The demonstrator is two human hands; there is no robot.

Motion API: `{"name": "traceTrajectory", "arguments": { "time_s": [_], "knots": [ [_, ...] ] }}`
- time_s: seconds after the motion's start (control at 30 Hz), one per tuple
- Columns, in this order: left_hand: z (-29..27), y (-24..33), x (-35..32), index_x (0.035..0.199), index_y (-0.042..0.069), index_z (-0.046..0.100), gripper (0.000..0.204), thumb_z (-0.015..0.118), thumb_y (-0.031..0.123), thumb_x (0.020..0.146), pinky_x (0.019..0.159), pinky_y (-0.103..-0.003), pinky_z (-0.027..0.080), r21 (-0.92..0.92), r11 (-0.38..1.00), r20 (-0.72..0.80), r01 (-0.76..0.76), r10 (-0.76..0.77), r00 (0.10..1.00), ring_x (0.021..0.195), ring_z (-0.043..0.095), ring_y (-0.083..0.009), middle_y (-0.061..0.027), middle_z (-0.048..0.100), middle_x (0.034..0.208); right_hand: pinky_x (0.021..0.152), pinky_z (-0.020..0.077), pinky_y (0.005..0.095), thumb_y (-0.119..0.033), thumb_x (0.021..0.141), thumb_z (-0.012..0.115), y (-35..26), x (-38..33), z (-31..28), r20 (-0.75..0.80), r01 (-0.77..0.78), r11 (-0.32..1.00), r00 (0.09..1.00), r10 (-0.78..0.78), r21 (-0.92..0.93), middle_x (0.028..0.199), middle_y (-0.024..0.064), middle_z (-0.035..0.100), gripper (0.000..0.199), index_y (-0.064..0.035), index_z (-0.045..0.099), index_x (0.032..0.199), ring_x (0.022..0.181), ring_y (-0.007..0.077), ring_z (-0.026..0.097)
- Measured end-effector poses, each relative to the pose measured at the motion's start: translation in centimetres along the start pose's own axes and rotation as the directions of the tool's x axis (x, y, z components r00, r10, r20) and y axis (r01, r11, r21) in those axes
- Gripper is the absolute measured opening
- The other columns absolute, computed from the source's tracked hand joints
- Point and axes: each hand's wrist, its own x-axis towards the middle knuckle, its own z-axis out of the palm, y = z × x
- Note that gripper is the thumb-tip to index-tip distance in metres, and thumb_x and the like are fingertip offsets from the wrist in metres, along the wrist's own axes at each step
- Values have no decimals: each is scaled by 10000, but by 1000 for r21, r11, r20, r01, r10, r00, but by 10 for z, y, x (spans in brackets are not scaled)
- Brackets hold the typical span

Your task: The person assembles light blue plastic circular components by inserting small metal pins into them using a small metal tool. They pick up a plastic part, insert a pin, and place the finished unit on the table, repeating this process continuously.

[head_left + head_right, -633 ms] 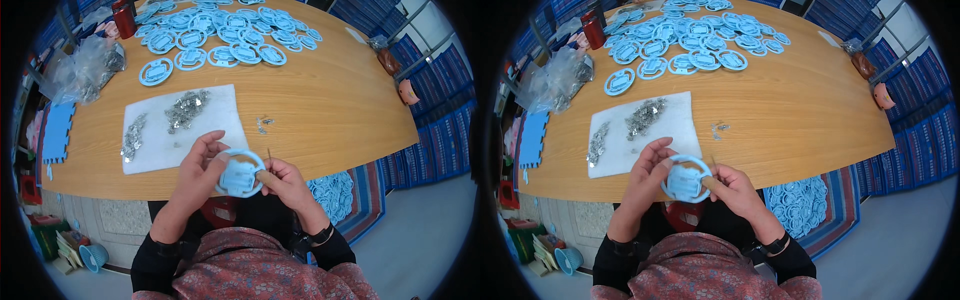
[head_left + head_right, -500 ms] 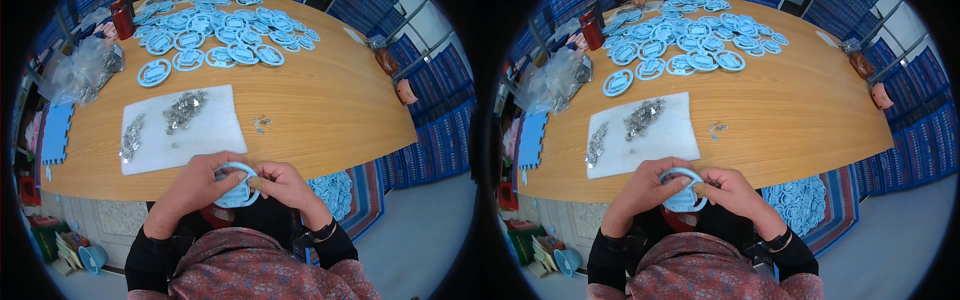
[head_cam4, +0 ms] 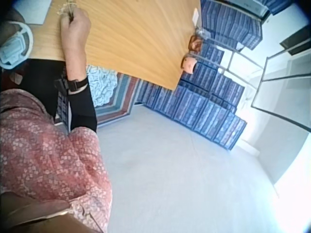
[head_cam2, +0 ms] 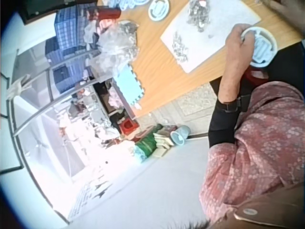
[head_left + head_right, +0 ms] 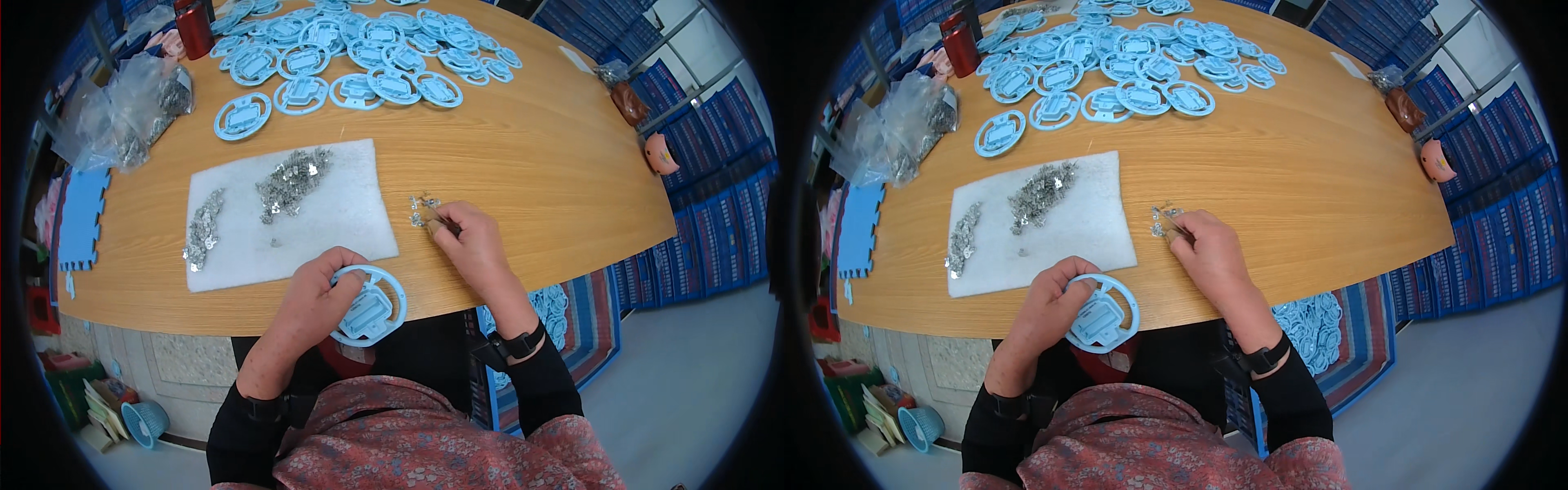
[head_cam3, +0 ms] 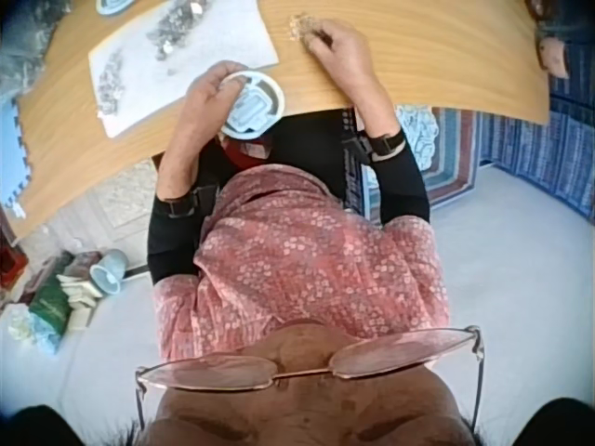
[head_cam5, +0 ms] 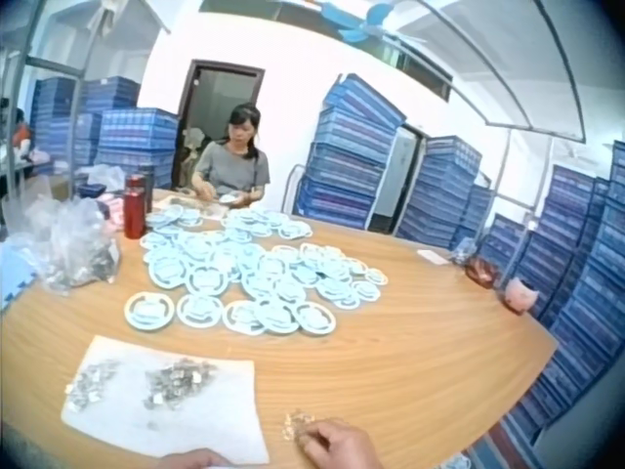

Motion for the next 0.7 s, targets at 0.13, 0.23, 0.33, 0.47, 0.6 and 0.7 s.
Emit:
{"name": "traceTrajectory", "arguments": {
  "time_s": [0.13, 0.23, 0.33, 0.47, 0.6, 0.7],
  "knots": [
    [5, -1, 3, 1018, 22, 642, 139, 607, 156, 998, 672, -203, 469, 0, 999, -45, -42, 42, 998, 753, 546, -14, 43, 629, 835, 726, 527, 412, -125, 855, 699, 5, -4, -3, -32, -14, 999, 999, 13, -39, 920, 140, 670, 183, -55, 701, 1024, 825, 341, 659],
    [8, 3, 3, 1004, 18, 649, 189, 632, 207, 1003, 650, -210, 464, 33, 999, -57, -38, 40, 998, 734, 534, -18, 41, 625, 808, 723, 532, 406, -139, 856, 702, -8, -3, 1, -25, 12, 996, 1000, -14, -84, 923, 129, 673, 198, -62, 699, 1039, 816, 327, 663],
    [8, -4, 3, 994, 7, 660, 241, 651, 248, 1001, 636, -233, 484, 46, 997, -66, -55, 58, 996, 717, 552, -36, 20, 644, 785, 718, 535, 392, -149, 857, 701, -11, 1, 6, 13, 46, 985, 999, -44, -166, 925, 116, 675, 208, -67, 694, 1048, 807, 307, 665],
    [8, 0, 2, 958, 23, 657, 223, 617, 232, 1023, 641, -210, 454, 47, 997, -80, -58, 62, 995, 720, 520, -17, 51, 611, 781, 703, 530, 380, -117, 844, 696, -3, 4, 0, -5, -86, 996, 996, 86, 4, 919, 110, 668, 193, -55, 686, 1027, 790, 294, 661],
    [10, 9, 3, 925, 21, 662, 263, 576, 241, 1043, 645, -208, 444, 138, 990, -57, -43, 51, 997, 713, 509, -17, 55, 594, 757, 690, 521, 376, -70, 825, 694, 3, 0, -8, 26, -64, 996, 998, 63, 54, 911, 111, 660, 187, -34, 673, 1007, 774, 284, 654],
    [16, 11, 9, 960, 4, 681, 286, 556, 246, 1047, 635, -217, 441, 201, 976, -47, -85, 96, 994, 702, 503, -23, 43, 593, 735, 682, 518, 371, -50, 822, 696, 9, -4, -7, 3, 44, 998, 999, -44, -55, 909, 111, 654, 192, -26, 669, 1010, 761, 276, 648]
  ]
}}
